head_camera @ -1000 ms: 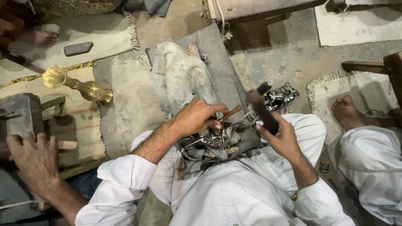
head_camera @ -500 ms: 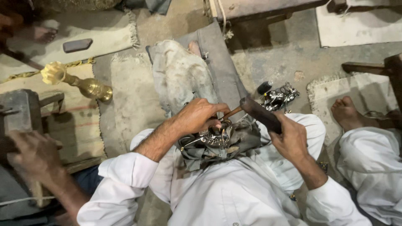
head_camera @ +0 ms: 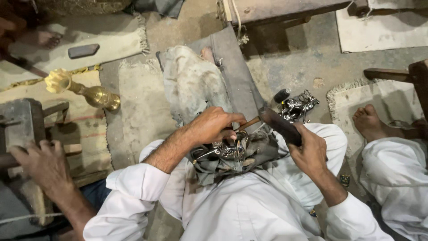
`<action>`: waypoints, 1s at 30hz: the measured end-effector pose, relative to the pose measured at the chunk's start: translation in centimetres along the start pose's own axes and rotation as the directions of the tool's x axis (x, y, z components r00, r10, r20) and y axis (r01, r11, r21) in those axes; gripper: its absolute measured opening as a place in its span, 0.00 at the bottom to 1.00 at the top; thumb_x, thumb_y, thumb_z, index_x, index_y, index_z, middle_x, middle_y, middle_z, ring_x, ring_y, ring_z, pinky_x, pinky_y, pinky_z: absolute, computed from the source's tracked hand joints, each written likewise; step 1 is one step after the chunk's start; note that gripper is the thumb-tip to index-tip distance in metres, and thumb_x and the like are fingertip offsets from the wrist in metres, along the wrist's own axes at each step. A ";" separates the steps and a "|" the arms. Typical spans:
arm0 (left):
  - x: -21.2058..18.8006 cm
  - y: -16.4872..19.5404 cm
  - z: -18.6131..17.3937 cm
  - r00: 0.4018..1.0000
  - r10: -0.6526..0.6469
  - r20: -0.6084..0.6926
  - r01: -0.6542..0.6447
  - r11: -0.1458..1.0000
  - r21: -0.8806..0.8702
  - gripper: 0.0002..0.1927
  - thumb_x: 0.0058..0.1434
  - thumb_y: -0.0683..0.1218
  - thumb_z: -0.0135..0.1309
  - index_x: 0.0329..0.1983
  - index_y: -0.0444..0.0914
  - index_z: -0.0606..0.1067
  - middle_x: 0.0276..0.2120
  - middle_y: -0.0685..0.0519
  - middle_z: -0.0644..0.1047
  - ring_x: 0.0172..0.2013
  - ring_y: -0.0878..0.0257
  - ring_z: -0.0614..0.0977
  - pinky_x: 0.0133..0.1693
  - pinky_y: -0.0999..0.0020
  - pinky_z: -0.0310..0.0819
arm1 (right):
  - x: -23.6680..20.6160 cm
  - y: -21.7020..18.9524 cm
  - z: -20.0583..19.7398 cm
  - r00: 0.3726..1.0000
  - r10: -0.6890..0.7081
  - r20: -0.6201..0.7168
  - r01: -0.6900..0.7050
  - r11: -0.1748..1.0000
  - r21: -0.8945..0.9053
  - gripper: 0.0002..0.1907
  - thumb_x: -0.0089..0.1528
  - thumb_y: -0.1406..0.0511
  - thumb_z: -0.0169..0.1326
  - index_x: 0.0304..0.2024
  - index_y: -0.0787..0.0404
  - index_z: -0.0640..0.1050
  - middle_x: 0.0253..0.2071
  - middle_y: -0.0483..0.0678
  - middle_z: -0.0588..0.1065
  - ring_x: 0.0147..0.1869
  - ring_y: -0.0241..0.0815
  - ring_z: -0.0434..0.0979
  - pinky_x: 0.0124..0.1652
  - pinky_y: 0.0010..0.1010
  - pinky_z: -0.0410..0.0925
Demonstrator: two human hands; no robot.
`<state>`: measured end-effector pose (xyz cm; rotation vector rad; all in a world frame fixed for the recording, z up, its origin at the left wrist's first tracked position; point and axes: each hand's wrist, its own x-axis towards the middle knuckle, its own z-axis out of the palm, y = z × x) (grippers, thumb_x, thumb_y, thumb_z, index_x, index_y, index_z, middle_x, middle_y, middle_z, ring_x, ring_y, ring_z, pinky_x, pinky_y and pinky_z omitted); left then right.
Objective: The person sits cross-legged on the floor holding silver metal animal figurines on a cloth-covered board on their lap. They hold each figurine steady with one hand while rubbing and filing its surface with a dark handheld file, repositioning the pieces and switching between figurines as they work.
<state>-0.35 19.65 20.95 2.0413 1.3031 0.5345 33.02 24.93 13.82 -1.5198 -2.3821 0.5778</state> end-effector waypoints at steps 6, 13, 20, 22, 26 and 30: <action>0.0 0.0 -0.3 0.999 0.036 -0.011 -0.036 0.999 -0.013 0.22 0.52 0.49 0.68 0.49 0.43 0.77 0.33 0.49 0.84 0.35 0.47 0.85 0.36 0.50 0.74 | -0.3 -0.8 -0.8 0.997 -0.065 -0.032 0.065 0.998 0.023 0.25 0.53 0.72 0.62 0.54 0.60 0.77 0.34 0.52 0.79 0.37 0.44 0.78 0.38 0.34 0.70; 0.3 0.1 -0.5 0.998 -0.039 0.051 0.041 0.998 -0.045 0.23 0.52 0.50 0.67 0.51 0.43 0.76 0.31 0.50 0.84 0.36 0.52 0.86 0.38 0.53 0.75 | -0.2 -2.5 -1.7 0.998 0.024 -0.051 -0.014 0.981 0.193 0.18 0.60 0.65 0.62 0.52 0.61 0.78 0.34 0.50 0.79 0.35 0.37 0.77 0.35 0.31 0.70; 0.2 -0.1 -0.5 0.998 -0.026 0.060 0.028 0.999 -0.035 0.23 0.52 0.49 0.68 0.52 0.43 0.77 0.32 0.50 0.84 0.36 0.51 0.86 0.37 0.53 0.75 | -0.4 -2.3 -2.0 0.996 0.084 -0.038 -0.074 0.973 0.216 0.18 0.60 0.63 0.62 0.50 0.62 0.76 0.28 0.50 0.77 0.28 0.42 0.75 0.32 0.33 0.68; 0.4 -0.4 -0.6 0.998 -0.005 0.063 0.007 0.999 -0.037 0.24 0.52 0.49 0.68 0.52 0.43 0.77 0.31 0.49 0.84 0.36 0.50 0.86 0.37 0.53 0.75 | -0.4 -2.2 -1.9 0.990 0.127 -0.065 -0.103 0.950 0.294 0.17 0.61 0.63 0.63 0.49 0.62 0.75 0.30 0.51 0.76 0.28 0.41 0.74 0.31 0.34 0.67; 0.3 -0.4 -0.6 0.999 0.017 0.030 -0.014 0.996 -0.089 0.23 0.52 0.48 0.68 0.51 0.43 0.77 0.32 0.50 0.84 0.36 0.51 0.86 0.37 0.54 0.76 | -0.5 -2.0 -1.7 0.996 0.070 -0.046 -0.060 0.977 0.203 0.18 0.58 0.65 0.62 0.50 0.59 0.75 0.31 0.52 0.77 0.32 0.46 0.77 0.33 0.37 0.68; 0.2 -0.4 -0.6 0.996 -0.017 0.085 0.023 0.997 -0.074 0.22 0.53 0.47 0.68 0.51 0.43 0.77 0.29 0.49 0.84 0.34 0.50 0.86 0.36 0.54 0.75 | -0.5 -2.0 -1.9 0.995 0.096 -0.017 -0.082 0.919 0.385 0.20 0.59 0.63 0.63 0.51 0.60 0.73 0.33 0.55 0.79 0.34 0.52 0.78 0.34 0.40 0.71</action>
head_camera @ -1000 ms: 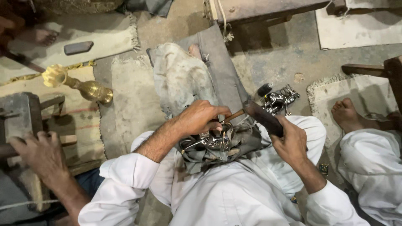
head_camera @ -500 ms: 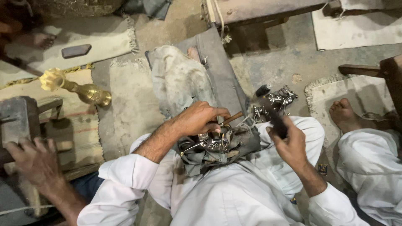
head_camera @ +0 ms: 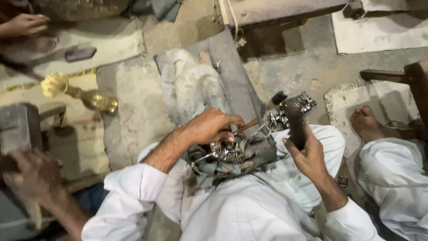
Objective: The person sits cross-legged on the floor holding silver metal animal figurines on a cloth-covered board on their lap. They hold each figurine steady with one hand while rubbing and filing its surface with a dark handheld file, repositioning the pieces and switching between figurines as they work.
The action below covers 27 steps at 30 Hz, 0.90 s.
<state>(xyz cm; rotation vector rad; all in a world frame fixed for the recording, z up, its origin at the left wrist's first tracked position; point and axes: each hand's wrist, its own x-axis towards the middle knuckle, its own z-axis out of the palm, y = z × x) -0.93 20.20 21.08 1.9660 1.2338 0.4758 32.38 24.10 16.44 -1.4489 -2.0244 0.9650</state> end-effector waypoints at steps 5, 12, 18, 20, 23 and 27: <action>-0.5 0.0 0.1 0.989 0.041 -0.144 -0.045 0.999 -0.022 0.22 0.53 0.45 0.67 0.50 0.40 0.75 0.32 0.47 0.84 0.37 0.47 0.85 0.37 0.53 0.77 | 0.7 -0.3 -0.2 0.997 0.026 0.077 0.000 0.947 -0.321 0.23 0.56 0.65 0.64 0.54 0.58 0.75 0.34 0.57 0.80 0.34 0.52 0.82 0.36 0.42 0.72; 0.2 0.5 0.8 0.994 -0.083 -0.075 0.088 0.995 0.054 0.24 0.51 0.47 0.68 0.52 0.43 0.76 0.35 0.48 0.84 0.37 0.48 0.85 0.40 0.52 0.76 | 1.3 0.0 -0.6 0.977 -0.191 0.094 0.212 0.899 -0.383 0.25 0.52 0.68 0.63 0.53 0.60 0.76 0.35 0.55 0.80 0.37 0.50 0.80 0.37 0.39 0.71; 0.3 0.7 0.6 0.995 -0.081 -0.064 0.087 0.991 0.101 0.24 0.52 0.48 0.69 0.52 0.43 0.77 0.34 0.46 0.84 0.39 0.47 0.85 0.40 0.50 0.75 | 1.1 1.2 -0.4 0.989 -0.094 0.113 0.132 0.903 -0.408 0.24 0.54 0.68 0.64 0.53 0.58 0.76 0.34 0.55 0.80 0.38 0.55 0.81 0.38 0.42 0.71; 0.4 0.6 0.7 0.994 -0.088 -0.061 0.095 0.989 0.114 0.24 0.51 0.48 0.69 0.51 0.43 0.78 0.33 0.46 0.84 0.39 0.46 0.84 0.40 0.50 0.74 | 1.1 1.4 -0.1 1.000 0.020 -0.001 -0.020 0.998 -0.063 0.21 0.59 0.66 0.64 0.53 0.60 0.74 0.37 0.58 0.78 0.41 0.61 0.78 0.40 0.46 0.70; 0.3 0.5 1.0 0.994 -0.078 -0.073 0.084 0.993 0.087 0.23 0.51 0.48 0.69 0.51 0.42 0.78 0.34 0.46 0.84 0.39 0.47 0.85 0.40 0.51 0.75 | 1.1 1.6 -0.6 0.991 -0.004 0.136 0.032 0.977 -0.210 0.25 0.57 0.64 0.63 0.56 0.58 0.74 0.37 0.59 0.79 0.41 0.61 0.79 0.40 0.46 0.70; -0.9 -0.5 1.1 0.954 -0.075 -0.289 0.047 0.994 -0.100 0.23 0.55 0.46 0.69 0.53 0.40 0.77 0.37 0.45 0.84 0.38 0.51 0.87 0.40 0.58 0.79 | 1.5 1.5 -1.4 0.951 -0.117 0.285 0.251 0.832 -0.496 0.29 0.49 0.67 0.61 0.55 0.54 0.76 0.37 0.55 0.81 0.43 0.57 0.82 0.41 0.45 0.71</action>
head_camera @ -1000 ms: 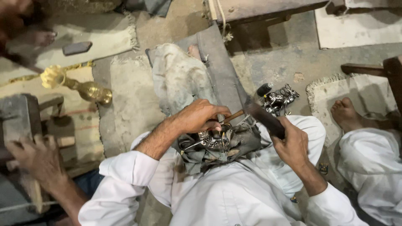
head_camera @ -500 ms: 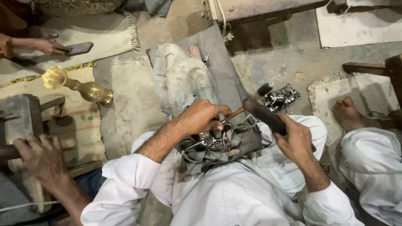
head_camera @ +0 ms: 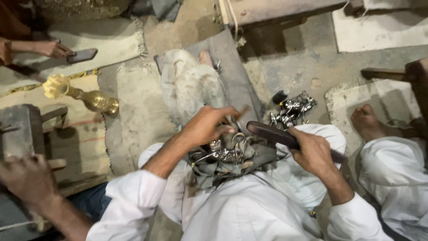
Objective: The person sits cross-legged on the floor holding silver metal animal figurines on a cloth-covered board on their lap. They hold each figurine steady with one hand while rubbing and filing its surface with a dark handheld file, repositioning the pieces and switching between figurines as they work.
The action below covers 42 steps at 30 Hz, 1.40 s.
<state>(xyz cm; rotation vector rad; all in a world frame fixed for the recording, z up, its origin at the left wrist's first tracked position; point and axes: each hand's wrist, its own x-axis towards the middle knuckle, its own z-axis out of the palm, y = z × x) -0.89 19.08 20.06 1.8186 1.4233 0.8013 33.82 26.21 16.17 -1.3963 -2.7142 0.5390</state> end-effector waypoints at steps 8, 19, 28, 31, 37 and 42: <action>-5.7 -3.0 1.3 0.845 -0.418 -0.335 0.133 0.770 -0.624 0.21 0.60 0.35 0.64 0.56 0.33 0.73 0.33 0.50 0.82 0.34 0.71 0.82 0.36 0.76 0.78 | 0.7 -0.9 3.5 0.962 0.134 0.238 -0.267 0.647 0.714 0.22 0.57 0.67 0.64 0.53 0.64 0.76 0.40 0.43 0.77 0.43 0.34 0.74 0.44 0.28 0.68; -7.2 -0.4 6.0 0.676 -0.504 -0.538 0.120 0.795 -0.595 0.18 0.59 0.35 0.63 0.52 0.34 0.74 0.34 0.50 0.85 0.35 0.69 0.86 0.36 0.75 0.83 | 1.6 -1.0 3.8 0.932 0.066 0.355 -0.318 0.619 0.718 0.19 0.59 0.66 0.64 0.50 0.64 0.77 0.36 0.41 0.74 0.39 0.32 0.70 0.39 0.25 0.67; -6.9 1.9 7.7 0.571 -0.360 -0.738 0.230 0.933 -0.277 0.16 0.61 0.42 0.66 0.45 0.33 0.72 0.33 0.47 0.84 0.32 0.62 0.88 0.33 0.68 0.82 | 4.4 -2.9 -0.6 0.935 -0.082 0.344 -0.162 0.765 0.623 0.25 0.56 0.63 0.65 0.54 0.62 0.75 0.37 0.43 0.78 0.39 0.34 0.76 0.40 0.28 0.71; -7.0 2.0 8.1 0.565 -0.307 -0.766 0.229 0.950 -0.213 0.17 0.62 0.44 0.66 0.46 0.33 0.71 0.33 0.46 0.84 0.34 0.59 0.89 0.34 0.67 0.81 | 6.3 -4.5 -3.0 0.943 -0.151 0.295 -0.026 0.854 0.519 0.23 0.57 0.61 0.66 0.52 0.62 0.77 0.36 0.47 0.80 0.38 0.36 0.79 0.39 0.32 0.72; -6.9 1.8 8.1 0.583 -0.255 -0.772 0.232 0.962 -0.143 0.15 0.63 0.43 0.64 0.47 0.34 0.72 0.35 0.46 0.85 0.35 0.57 0.89 0.33 0.66 0.81 | 9.5 -8.5 -7.4 0.949 -0.228 0.218 0.179 0.958 0.226 0.21 0.57 0.61 0.65 0.51 0.57 0.77 0.31 0.53 0.79 0.34 0.48 0.81 0.36 0.40 0.70; -6.6 1.5 8.1 0.589 -0.184 -0.787 0.250 0.968 -0.039 0.17 0.62 0.43 0.63 0.50 0.33 0.72 0.31 0.47 0.83 0.29 0.57 0.87 0.28 0.64 0.78 | 11.5 -11.3 -9.1 0.829 -0.541 -0.144 0.558 0.820 0.129 0.21 0.56 0.67 0.63 0.52 0.59 0.75 0.34 0.53 0.79 0.35 0.53 0.81 0.36 0.43 0.72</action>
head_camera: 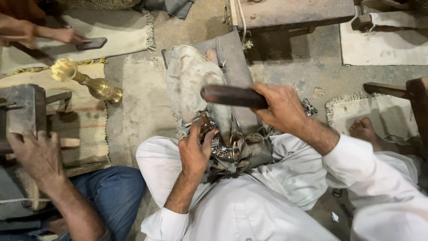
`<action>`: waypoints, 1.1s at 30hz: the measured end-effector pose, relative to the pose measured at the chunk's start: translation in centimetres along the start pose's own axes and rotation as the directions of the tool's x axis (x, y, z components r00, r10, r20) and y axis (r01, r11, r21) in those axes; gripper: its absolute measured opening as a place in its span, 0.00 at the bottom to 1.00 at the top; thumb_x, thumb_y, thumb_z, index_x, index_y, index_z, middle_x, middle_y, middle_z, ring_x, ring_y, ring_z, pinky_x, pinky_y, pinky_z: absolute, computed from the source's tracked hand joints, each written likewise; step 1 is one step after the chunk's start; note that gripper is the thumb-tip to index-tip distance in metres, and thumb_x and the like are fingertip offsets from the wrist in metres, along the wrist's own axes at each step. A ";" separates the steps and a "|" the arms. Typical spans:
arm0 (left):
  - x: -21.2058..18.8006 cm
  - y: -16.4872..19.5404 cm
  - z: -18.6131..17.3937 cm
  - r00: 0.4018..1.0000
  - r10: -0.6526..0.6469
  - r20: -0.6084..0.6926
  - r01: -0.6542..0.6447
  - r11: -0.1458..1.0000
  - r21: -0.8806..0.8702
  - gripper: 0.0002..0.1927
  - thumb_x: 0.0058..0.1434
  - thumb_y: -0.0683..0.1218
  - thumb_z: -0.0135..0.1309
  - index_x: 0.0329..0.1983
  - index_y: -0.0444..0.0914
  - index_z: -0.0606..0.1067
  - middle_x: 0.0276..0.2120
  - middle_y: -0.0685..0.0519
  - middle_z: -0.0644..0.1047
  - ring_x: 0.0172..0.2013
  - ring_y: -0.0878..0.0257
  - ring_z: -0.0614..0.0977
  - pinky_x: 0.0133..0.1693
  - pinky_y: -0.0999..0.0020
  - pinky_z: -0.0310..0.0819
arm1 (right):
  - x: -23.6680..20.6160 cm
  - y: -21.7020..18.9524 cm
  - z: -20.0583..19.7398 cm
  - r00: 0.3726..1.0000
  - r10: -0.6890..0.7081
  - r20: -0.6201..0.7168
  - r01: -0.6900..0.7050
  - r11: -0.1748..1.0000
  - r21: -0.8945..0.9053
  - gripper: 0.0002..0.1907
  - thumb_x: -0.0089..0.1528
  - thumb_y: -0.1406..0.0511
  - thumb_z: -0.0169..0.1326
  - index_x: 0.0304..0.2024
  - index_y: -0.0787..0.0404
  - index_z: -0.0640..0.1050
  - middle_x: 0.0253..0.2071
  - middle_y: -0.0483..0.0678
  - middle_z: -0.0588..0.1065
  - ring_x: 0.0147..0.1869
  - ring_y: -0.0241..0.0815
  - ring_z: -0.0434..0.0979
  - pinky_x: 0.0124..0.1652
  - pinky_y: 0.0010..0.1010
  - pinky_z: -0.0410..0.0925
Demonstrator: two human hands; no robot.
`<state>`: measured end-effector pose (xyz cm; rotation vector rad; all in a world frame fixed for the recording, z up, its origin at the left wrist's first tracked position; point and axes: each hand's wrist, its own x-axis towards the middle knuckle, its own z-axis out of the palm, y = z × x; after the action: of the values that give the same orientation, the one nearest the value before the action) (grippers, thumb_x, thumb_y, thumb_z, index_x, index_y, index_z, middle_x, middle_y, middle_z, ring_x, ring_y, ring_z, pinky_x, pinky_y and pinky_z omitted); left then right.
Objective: The person sits cross-legged on the floor holding silver metal animal figurines on a cloth-covered board on their lap. They hold each figurine steady with one hand while rubbing and filing its surface with a dark handheld file, repositioning the pieces and switching between figurines as they work.
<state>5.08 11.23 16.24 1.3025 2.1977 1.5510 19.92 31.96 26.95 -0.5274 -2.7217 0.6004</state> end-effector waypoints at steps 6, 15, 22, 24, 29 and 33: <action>0.2 0.0 0.1 0.998 -0.015 0.059 0.011 0.997 0.081 0.16 0.65 0.45 0.61 0.51 0.34 0.70 0.26 0.49 0.82 0.16 0.60 0.80 0.17 0.63 0.69 | 3.3 -0.8 -2.8 0.977 -0.070 0.200 0.142 0.918 -0.371 0.19 0.56 0.68 0.60 0.50 0.54 0.77 0.33 0.49 0.80 0.32 0.50 0.82 0.32 0.43 0.72; 0.4 0.6 -0.2 0.993 -0.097 0.066 0.091 0.992 0.087 0.15 0.63 0.47 0.65 0.46 0.36 0.74 0.20 0.47 0.79 0.15 0.53 0.77 0.21 0.60 0.66 | 4.3 -1.0 -3.7 0.953 -0.024 0.302 0.172 0.864 -0.473 0.19 0.50 0.68 0.61 0.44 0.53 0.77 0.34 0.49 0.80 0.39 0.54 0.82 0.34 0.46 0.72; 0.5 0.6 -0.3 0.998 -0.040 0.057 0.039 0.999 0.020 0.14 0.64 0.46 0.64 0.46 0.37 0.72 0.24 0.48 0.82 0.19 0.53 0.80 0.22 0.60 0.68 | 3.9 0.1 -4.3 0.989 0.127 0.072 -0.113 0.978 -0.177 0.16 0.62 0.62 0.62 0.50 0.58 0.75 0.34 0.53 0.79 0.38 0.54 0.81 0.38 0.44 0.72; 0.5 0.4 -0.3 0.998 -0.010 0.063 0.008 0.999 0.031 0.14 0.65 0.46 0.64 0.45 0.37 0.72 0.24 0.48 0.81 0.20 0.51 0.80 0.22 0.60 0.68 | 3.9 0.2 -4.3 0.990 0.134 0.037 -0.126 0.979 -0.158 0.16 0.63 0.63 0.62 0.51 0.58 0.75 0.34 0.54 0.78 0.39 0.54 0.81 0.39 0.43 0.72; 0.4 -0.1 0.0 0.997 0.004 0.071 -0.009 0.998 0.066 0.14 0.63 0.46 0.65 0.45 0.37 0.73 0.21 0.48 0.80 0.17 0.53 0.79 0.21 0.60 0.67 | 3.4 0.1 -4.2 0.985 -0.007 0.174 0.075 0.919 -0.388 0.19 0.56 0.68 0.61 0.50 0.57 0.76 0.36 0.49 0.79 0.38 0.50 0.82 0.39 0.42 0.72; 0.4 -0.4 0.2 0.994 -0.045 0.100 0.041 0.998 0.039 0.14 0.64 0.45 0.65 0.44 0.37 0.72 0.22 0.51 0.81 0.14 0.60 0.79 0.17 0.63 0.66 | 3.2 0.2 -3.9 0.961 -0.073 0.268 0.197 0.860 -0.471 0.20 0.52 0.69 0.61 0.48 0.54 0.76 0.36 0.46 0.79 0.40 0.49 0.82 0.36 0.41 0.72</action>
<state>4.70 11.61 15.99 1.3051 2.1875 1.4031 18.61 34.78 30.95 -0.3843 -3.1204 -0.0954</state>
